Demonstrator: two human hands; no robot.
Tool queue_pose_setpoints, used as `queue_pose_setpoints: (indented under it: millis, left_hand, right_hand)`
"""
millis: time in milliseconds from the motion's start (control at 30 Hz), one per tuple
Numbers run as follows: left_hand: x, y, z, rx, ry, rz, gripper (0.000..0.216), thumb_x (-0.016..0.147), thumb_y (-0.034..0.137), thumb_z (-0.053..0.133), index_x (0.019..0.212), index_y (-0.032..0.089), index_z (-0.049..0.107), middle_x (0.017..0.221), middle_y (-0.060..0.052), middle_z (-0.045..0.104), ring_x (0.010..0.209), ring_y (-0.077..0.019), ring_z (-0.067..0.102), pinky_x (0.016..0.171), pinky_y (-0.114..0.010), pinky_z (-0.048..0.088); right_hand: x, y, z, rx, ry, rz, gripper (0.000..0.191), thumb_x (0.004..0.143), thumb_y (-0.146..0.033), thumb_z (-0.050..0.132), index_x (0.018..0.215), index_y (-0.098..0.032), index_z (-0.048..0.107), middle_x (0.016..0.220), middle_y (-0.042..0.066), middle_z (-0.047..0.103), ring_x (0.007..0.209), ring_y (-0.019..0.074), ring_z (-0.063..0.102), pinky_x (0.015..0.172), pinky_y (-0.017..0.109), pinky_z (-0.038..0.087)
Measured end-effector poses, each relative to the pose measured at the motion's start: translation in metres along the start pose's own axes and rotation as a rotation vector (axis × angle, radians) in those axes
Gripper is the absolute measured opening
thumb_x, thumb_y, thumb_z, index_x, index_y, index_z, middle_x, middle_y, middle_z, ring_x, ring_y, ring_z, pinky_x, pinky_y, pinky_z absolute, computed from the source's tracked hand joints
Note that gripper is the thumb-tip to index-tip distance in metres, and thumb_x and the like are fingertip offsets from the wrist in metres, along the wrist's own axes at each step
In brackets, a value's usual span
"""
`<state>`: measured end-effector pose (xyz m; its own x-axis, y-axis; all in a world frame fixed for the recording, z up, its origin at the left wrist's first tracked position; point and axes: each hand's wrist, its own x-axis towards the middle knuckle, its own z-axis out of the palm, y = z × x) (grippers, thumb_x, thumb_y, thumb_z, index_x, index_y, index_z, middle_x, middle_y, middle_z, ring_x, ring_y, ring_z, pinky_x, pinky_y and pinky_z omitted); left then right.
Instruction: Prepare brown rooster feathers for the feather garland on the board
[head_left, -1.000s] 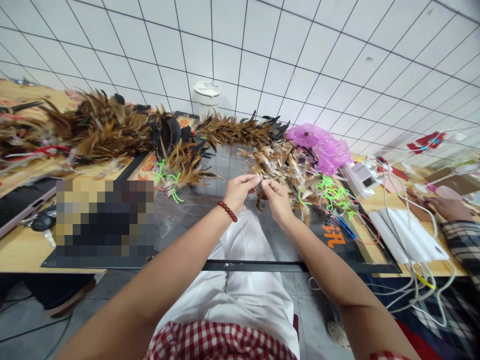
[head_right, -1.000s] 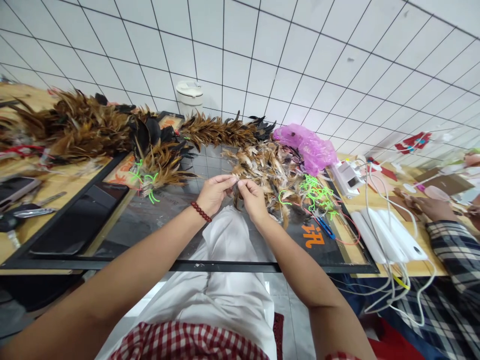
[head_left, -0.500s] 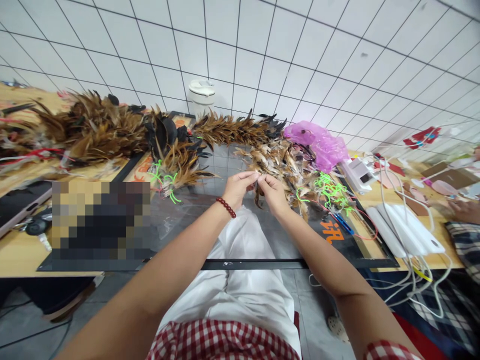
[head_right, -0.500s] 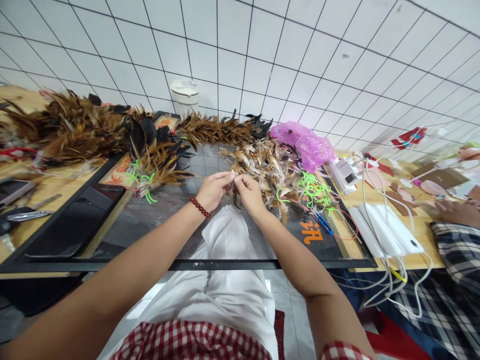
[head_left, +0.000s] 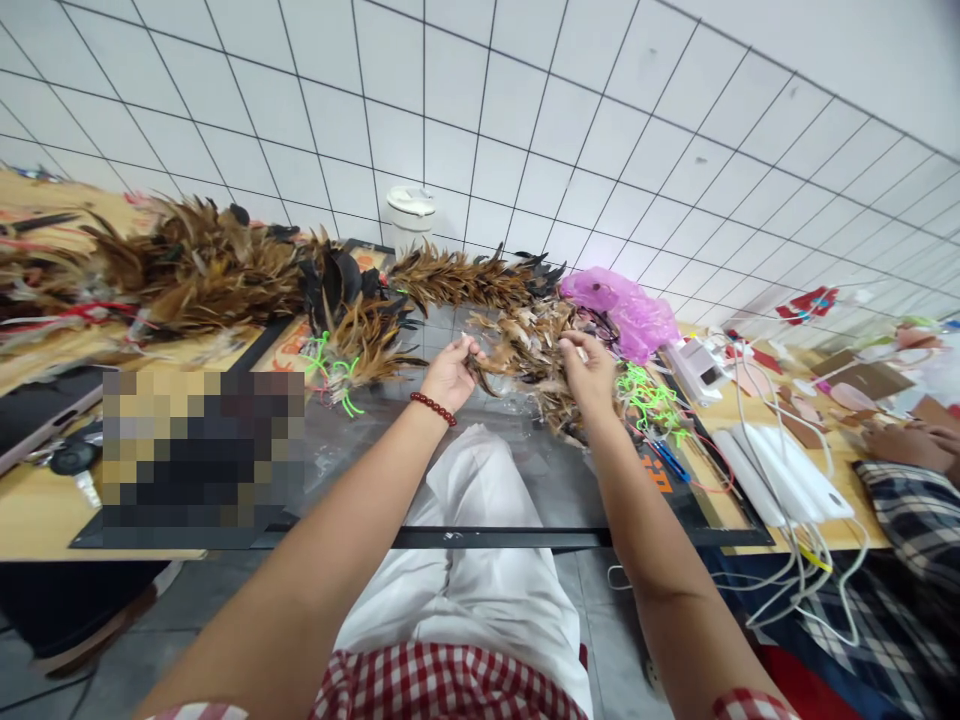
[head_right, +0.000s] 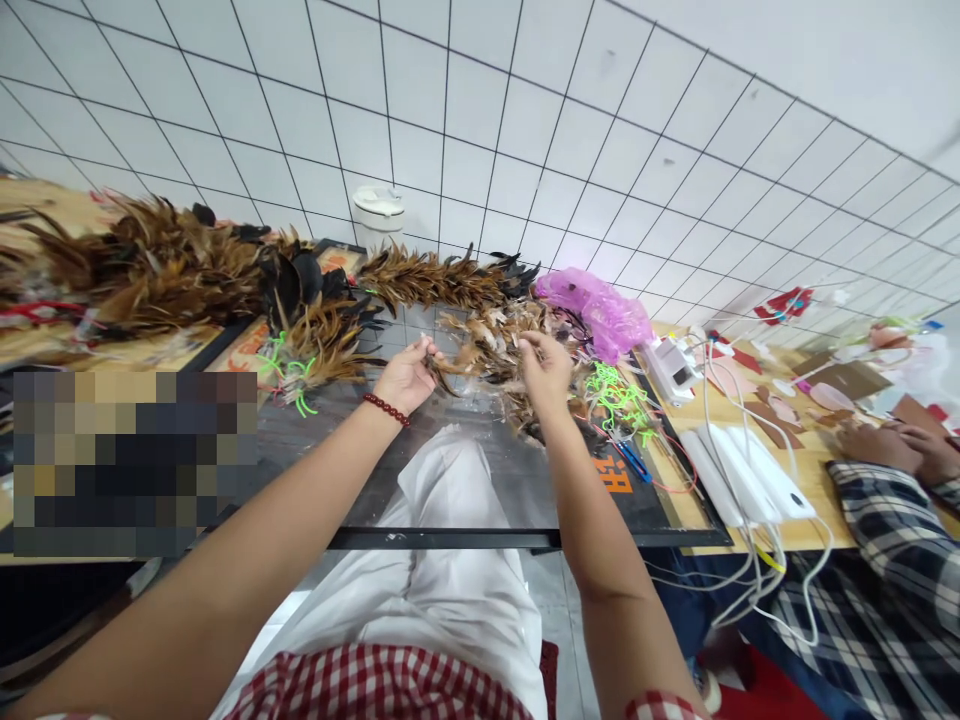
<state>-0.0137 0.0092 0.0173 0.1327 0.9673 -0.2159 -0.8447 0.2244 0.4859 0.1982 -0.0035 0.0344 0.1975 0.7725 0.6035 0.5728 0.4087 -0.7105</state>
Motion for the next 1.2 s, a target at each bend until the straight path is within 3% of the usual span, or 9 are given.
queue_pose_setpoints:
  millis: [67, 167, 300, 400, 533, 733, 900, 1100, 1200]
  left_hand:
    - [-0.001, 0.0, 0.0, -0.001, -0.051, -0.025, 0.011, 0.078, 0.009, 0.063, 0.074, 0.015, 0.054, 0.058, 0.005, 0.052, 0.049, -0.0054, 0.051, 0.053, -0.019, 0.046]
    - [-0.001, 0.001, -0.001, 0.003, -0.08, -0.06, 0.01, 0.081, 0.009, 0.06, 0.074, 0.014, 0.054, 0.058, 0.005, 0.049, 0.04, -0.0015, 0.038, 0.041, -0.014, 0.034]
    - [0.0, 0.001, -0.002, 0.015, -0.073, -0.066, 0.01, 0.081, 0.01, 0.061, 0.074, 0.014, 0.054, 0.059, 0.004, 0.049, 0.039, -0.0009, 0.035, 0.038, -0.013, 0.029]
    - [-0.001, 0.001, -0.001, 0.038, -0.064, -0.065, 0.013, 0.079, 0.012, 0.064, 0.074, 0.015, 0.053, 0.059, 0.004, 0.049, 0.041, -0.0014, 0.037, 0.039, -0.013, 0.03]
    - [-0.001, 0.0, -0.001, 0.036, -0.06, -0.07, 0.013, 0.079, 0.013, 0.065, 0.074, 0.014, 0.053, 0.058, 0.004, 0.049, 0.041, -0.0015, 0.037, 0.039, -0.013, 0.031]
    - [-0.001, 0.001, -0.001, 0.025, -0.06, -0.089, 0.012, 0.082, 0.01, 0.06, 0.074, 0.014, 0.052, 0.058, 0.003, 0.05, 0.041, -0.002, 0.038, 0.04, -0.013, 0.032]
    - [-0.002, 0.001, 0.0, 0.032, -0.068, -0.085, 0.013, 0.08, 0.011, 0.062, 0.073, 0.015, 0.052, 0.058, 0.003, 0.05, 0.041, -0.0022, 0.039, 0.04, -0.014, 0.033]
    - [0.0, 0.0, -0.002, 0.029, -0.078, -0.09, 0.012, 0.08, 0.011, 0.061, 0.073, 0.015, 0.052, 0.058, 0.003, 0.05, 0.041, -0.0023, 0.038, 0.039, -0.014, 0.034]
    - [0.0, 0.0, -0.002, 0.032, -0.081, -0.093, 0.012, 0.079, 0.012, 0.062, 0.074, 0.015, 0.052, 0.058, 0.003, 0.051, 0.041, -0.0024, 0.039, 0.04, -0.013, 0.034]
  right_hand:
    - [0.011, 0.009, -0.021, -0.052, 0.106, 0.036, 0.028, 0.079, -0.037, 0.059, 0.094, -0.017, 0.07, 0.098, 0.008, 0.071, 0.095, 0.0203, 0.062, 0.092, 0.035, 0.043]
    - [0.014, 0.014, -0.048, -0.128, 0.091, 0.143, 0.031, 0.076, -0.039, 0.058, 0.09, -0.014, 0.07, 0.09, 0.009, 0.071, 0.082, 0.0197, 0.062, 0.082, 0.034, 0.046]
    - [-0.001, 0.001, -0.072, -0.372, -0.198, 0.269, 0.033, 0.073, -0.049, 0.06, 0.075, -0.017, 0.07, 0.063, 0.002, 0.065, 0.06, 0.0159, 0.055, 0.062, 0.029, 0.04]
    - [-0.015, -0.011, -0.078, -0.637, -0.427, 0.282, 0.033, 0.067, -0.053, 0.067, 0.061, -0.02, 0.067, 0.057, 0.001, 0.062, 0.058, 0.0158, 0.052, 0.062, 0.029, 0.035]
    - [-0.024, -0.02, -0.084, -0.775, -0.542, 0.275, 0.023, 0.067, -0.039, 0.066, 0.054, -0.02, 0.064, 0.057, 0.001, 0.061, 0.06, 0.0155, 0.051, 0.063, 0.03, 0.033]
    - [-0.008, -0.017, -0.114, -0.314, -0.394, 0.363, 0.027, 0.071, -0.043, 0.063, 0.081, -0.018, 0.065, 0.062, 0.0, 0.06, 0.055, 0.0126, 0.051, 0.054, 0.026, 0.037]
    - [0.016, -0.023, -0.127, -0.218, -0.355, 0.277, 0.049, 0.064, -0.038, 0.072, 0.107, -0.016, 0.063, 0.073, 0.001, 0.065, 0.058, 0.0114, 0.053, 0.055, 0.025, 0.041]
    - [0.035, -0.044, -0.138, -0.354, -0.147, 0.148, 0.03, 0.068, -0.039, 0.069, 0.088, -0.017, 0.073, 0.078, 0.006, 0.07, 0.068, 0.0164, 0.059, 0.067, 0.032, 0.047]
    - [0.037, -0.046, -0.152, -0.418, -0.289, 0.13, 0.026, 0.071, -0.039, 0.066, 0.085, -0.018, 0.073, 0.076, 0.006, 0.07, 0.066, 0.0155, 0.058, 0.065, 0.031, 0.047]
